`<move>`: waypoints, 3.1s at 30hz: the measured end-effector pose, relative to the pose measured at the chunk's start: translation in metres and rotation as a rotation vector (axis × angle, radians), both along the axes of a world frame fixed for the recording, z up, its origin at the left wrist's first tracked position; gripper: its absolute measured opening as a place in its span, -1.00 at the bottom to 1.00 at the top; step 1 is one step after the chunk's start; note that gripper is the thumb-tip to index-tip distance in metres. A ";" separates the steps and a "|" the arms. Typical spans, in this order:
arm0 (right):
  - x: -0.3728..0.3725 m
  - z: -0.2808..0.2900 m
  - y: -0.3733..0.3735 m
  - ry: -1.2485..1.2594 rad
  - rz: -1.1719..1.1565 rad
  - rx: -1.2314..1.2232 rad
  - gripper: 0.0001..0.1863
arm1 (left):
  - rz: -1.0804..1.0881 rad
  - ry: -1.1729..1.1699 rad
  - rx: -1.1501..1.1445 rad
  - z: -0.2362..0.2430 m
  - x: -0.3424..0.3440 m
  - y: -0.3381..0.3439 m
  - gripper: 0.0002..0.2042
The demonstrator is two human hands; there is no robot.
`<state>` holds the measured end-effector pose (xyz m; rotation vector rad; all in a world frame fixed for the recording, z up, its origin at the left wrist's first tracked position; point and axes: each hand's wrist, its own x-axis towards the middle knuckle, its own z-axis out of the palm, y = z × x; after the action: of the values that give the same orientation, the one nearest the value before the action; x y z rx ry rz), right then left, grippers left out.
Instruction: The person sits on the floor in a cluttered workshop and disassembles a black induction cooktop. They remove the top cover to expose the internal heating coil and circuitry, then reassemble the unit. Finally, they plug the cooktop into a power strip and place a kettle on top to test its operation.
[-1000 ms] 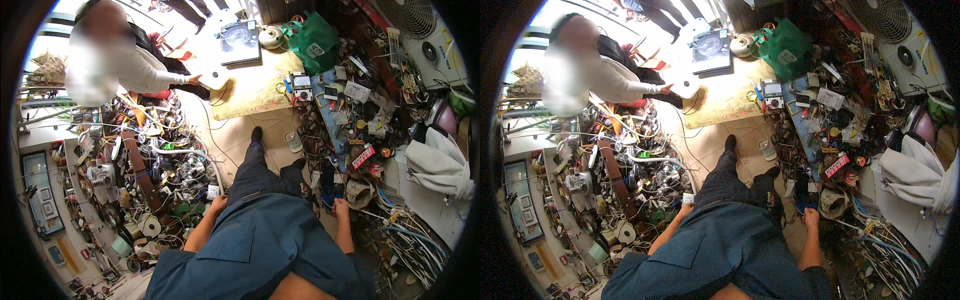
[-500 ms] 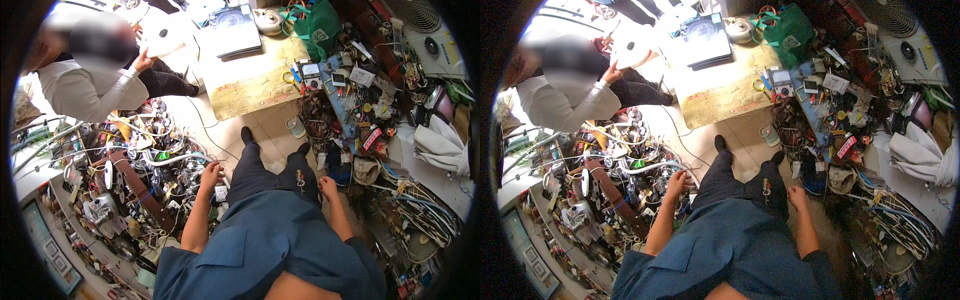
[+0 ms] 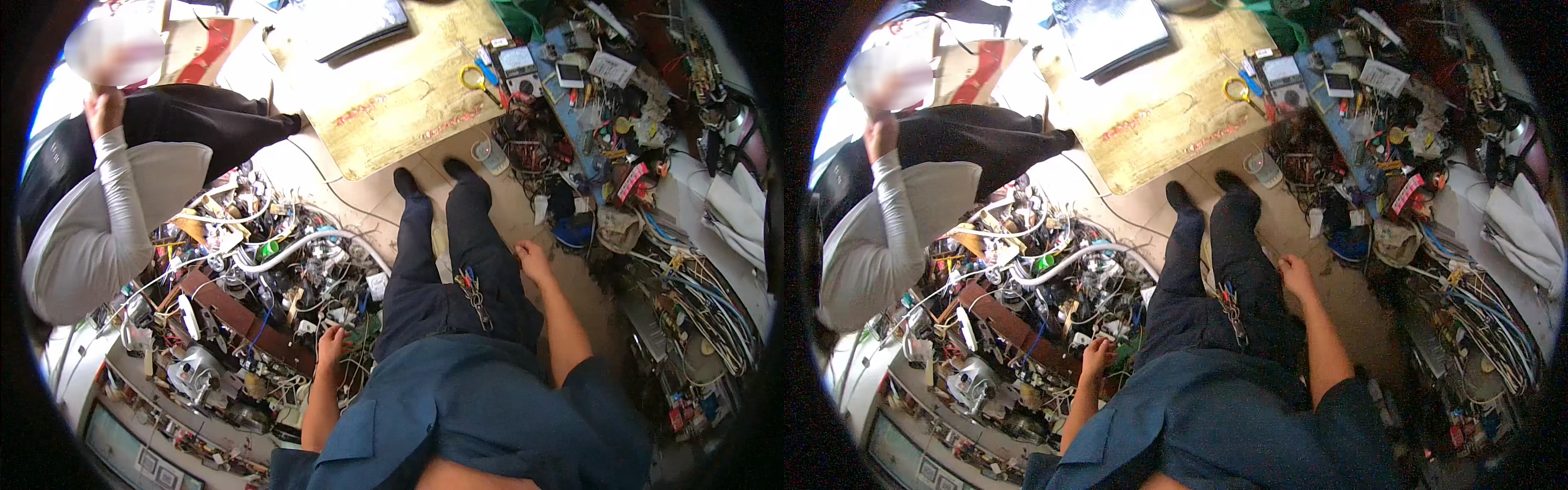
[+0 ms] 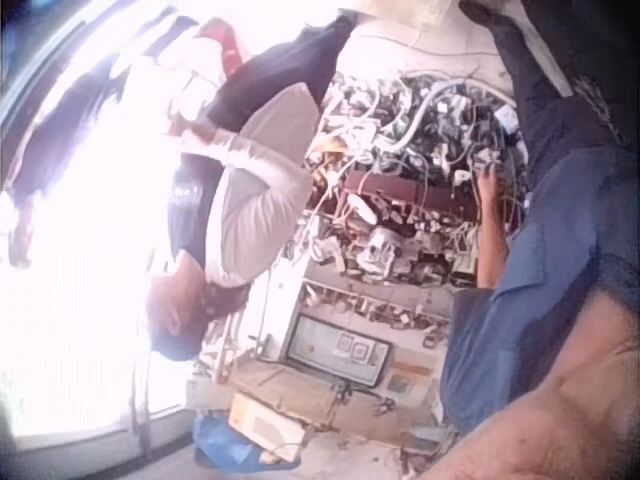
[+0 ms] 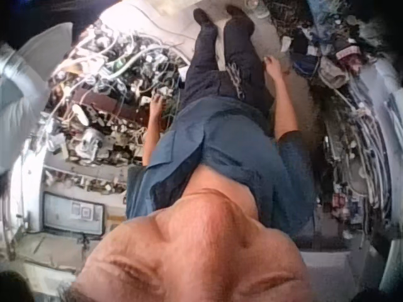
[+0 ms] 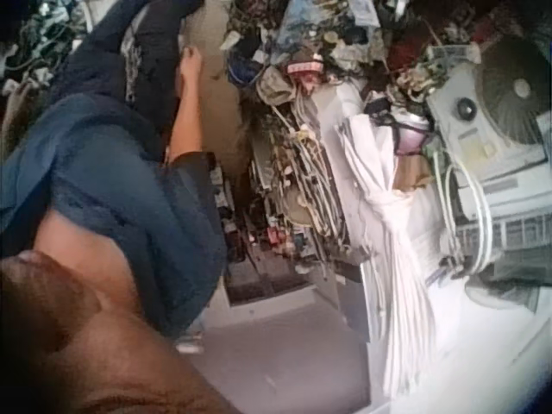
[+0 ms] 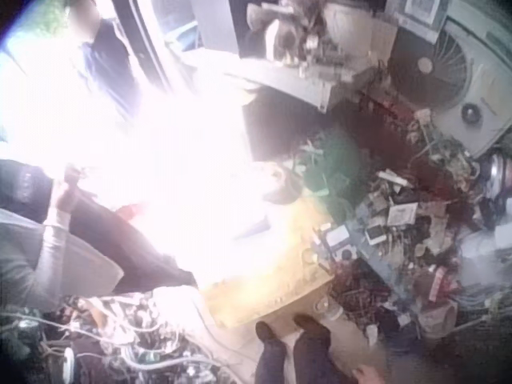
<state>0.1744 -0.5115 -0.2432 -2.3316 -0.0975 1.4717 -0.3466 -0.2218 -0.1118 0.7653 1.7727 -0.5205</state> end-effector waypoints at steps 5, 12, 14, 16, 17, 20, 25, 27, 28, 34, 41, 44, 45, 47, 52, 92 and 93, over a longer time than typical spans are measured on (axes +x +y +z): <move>0.016 -0.069 -0.017 0.145 0.120 -0.055 -0.75 | 0.129 -0.027 0.028 -0.001 0.057 -0.012 -0.66; 0.057 -0.204 -0.055 0.486 -0.078 -0.189 -0.77 | -0.419 -0.202 0.295 -0.104 0.264 0.024 -0.75; 0.054 -0.229 -0.077 0.651 -0.114 -0.301 -0.74 | -0.548 -0.295 0.238 -0.163 0.296 0.015 -0.71; 0.036 -0.268 -0.149 0.765 -0.103 -0.418 -0.72 | -0.527 -0.347 -0.012 -0.228 0.298 -0.018 -0.62; 0.025 -0.275 -0.155 0.674 0.033 -0.354 -0.76 | -0.648 -0.352 -0.090 -0.260 0.295 -0.034 -0.55; -0.010 -0.281 -0.160 0.427 0.339 -0.208 -0.79 | -1.028 -0.368 -0.257 -0.356 0.253 -0.103 -0.34; -0.028 -0.292 -0.147 0.424 0.259 -0.303 -0.80 | -1.249 -0.311 -0.559 -0.465 0.216 -0.187 -0.36; -0.035 -0.294 -0.143 0.423 0.225 -0.330 -0.80 | -1.237 -0.313 -0.554 -0.495 0.191 -0.228 -0.18; -0.042 -0.296 -0.143 0.414 0.204 -0.335 -0.80 | -1.246 -0.306 -0.549 -0.507 0.186 -0.238 -0.08; -0.049 -0.327 -0.148 0.389 0.201 -0.336 -0.80 | -1.076 -0.266 -0.757 -0.532 0.202 -0.233 0.34; -0.062 -0.350 -0.147 0.320 0.188 -0.293 -0.79 | -0.856 -0.409 -0.761 -0.578 0.150 -0.276 0.43; -0.045 -0.366 -0.146 0.262 0.242 -0.242 -0.79 | -0.851 -0.439 -0.692 -0.595 0.187 -0.283 0.30; -0.042 -0.372 -0.145 0.240 0.243 -0.208 -0.79 | -0.882 -0.446 -0.660 -0.598 0.198 -0.281 0.26; -0.040 -0.378 -0.147 0.193 0.257 -0.161 -0.79 | -0.933 -0.472 -0.597 -0.601 0.217 -0.278 0.17; -0.004 -0.406 -0.136 0.041 0.349 0.008 -0.78 | -1.076 -0.569 -0.347 -0.613 0.243 -0.275 -0.02; -0.050 0.067 -0.043 -0.879 0.756 2.057 -0.78 | -1.062 -0.725 0.091 -0.520 0.251 -0.213 -0.18; -0.061 0.064 -0.042 -0.880 0.631 1.983 -0.78 | -1.027 -0.730 0.063 -0.517 0.253 -0.214 -0.24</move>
<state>0.1138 -0.5533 -0.1793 -0.8808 -1.6420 -0.1116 -0.0939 -0.4353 -0.6287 1.6594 0.6321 -0.7123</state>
